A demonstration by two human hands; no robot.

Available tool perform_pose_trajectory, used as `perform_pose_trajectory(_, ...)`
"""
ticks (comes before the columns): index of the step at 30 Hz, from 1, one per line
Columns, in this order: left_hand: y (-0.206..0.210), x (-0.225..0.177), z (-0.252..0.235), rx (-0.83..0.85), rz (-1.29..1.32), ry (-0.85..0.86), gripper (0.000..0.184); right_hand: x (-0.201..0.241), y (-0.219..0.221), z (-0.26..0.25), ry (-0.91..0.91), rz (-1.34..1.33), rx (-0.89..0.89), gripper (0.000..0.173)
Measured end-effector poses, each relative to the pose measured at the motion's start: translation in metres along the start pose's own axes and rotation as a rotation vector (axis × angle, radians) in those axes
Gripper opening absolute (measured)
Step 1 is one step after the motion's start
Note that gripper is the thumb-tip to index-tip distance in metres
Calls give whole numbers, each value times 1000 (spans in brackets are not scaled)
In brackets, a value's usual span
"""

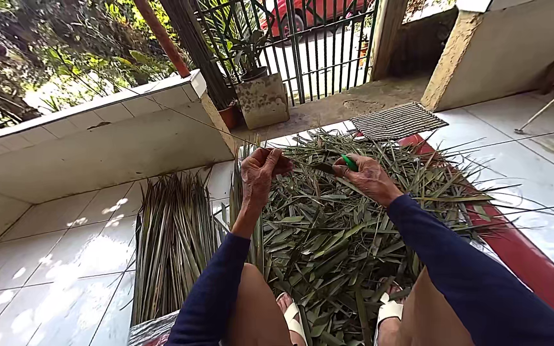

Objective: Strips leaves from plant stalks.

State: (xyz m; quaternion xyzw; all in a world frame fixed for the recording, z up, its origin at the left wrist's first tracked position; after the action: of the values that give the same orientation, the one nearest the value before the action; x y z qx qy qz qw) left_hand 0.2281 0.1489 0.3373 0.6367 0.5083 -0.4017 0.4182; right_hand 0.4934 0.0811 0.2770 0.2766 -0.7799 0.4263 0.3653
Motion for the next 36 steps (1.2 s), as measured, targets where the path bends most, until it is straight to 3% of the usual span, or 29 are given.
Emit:
perform_pose_trajectory(3,1,-2,1,-98,-16,69,19,6,-6,-3,61,28,-147,49)
perform_pose_trajectory(5,5,-3,1,-142,-22,97,19,18,-3,1,45,-37,-181,46)
perform_pose_trajectory(9,14,-3,1,-191,-44,151,19,39,23,18,42,-176,-41,38)
perform_pose_trajectory(18,29,-6,16,-138,-132,210,20,43,43,26,35,-260,71,36)
perform_pose_trajectory(28,32,-7,18,-109,-136,253,17,48,35,23,-10,-33,-41,38)
perform_pose_trajectory(36,28,-18,21,-106,-165,341,15,12,40,8,138,125,-11,43)
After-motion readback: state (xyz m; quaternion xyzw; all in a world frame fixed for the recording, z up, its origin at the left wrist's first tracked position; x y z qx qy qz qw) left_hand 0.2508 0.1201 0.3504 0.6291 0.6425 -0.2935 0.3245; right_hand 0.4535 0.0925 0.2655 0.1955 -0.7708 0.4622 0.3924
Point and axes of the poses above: each hand's wrist, its own z-axis away from the middle knuckle, its own y-axis out of the palm, x = y × z, the point moved 5 cm from there along -z, towards the middle knuckle, and after that the axes turned 13 degrees about -x, right-handed, at the moved point
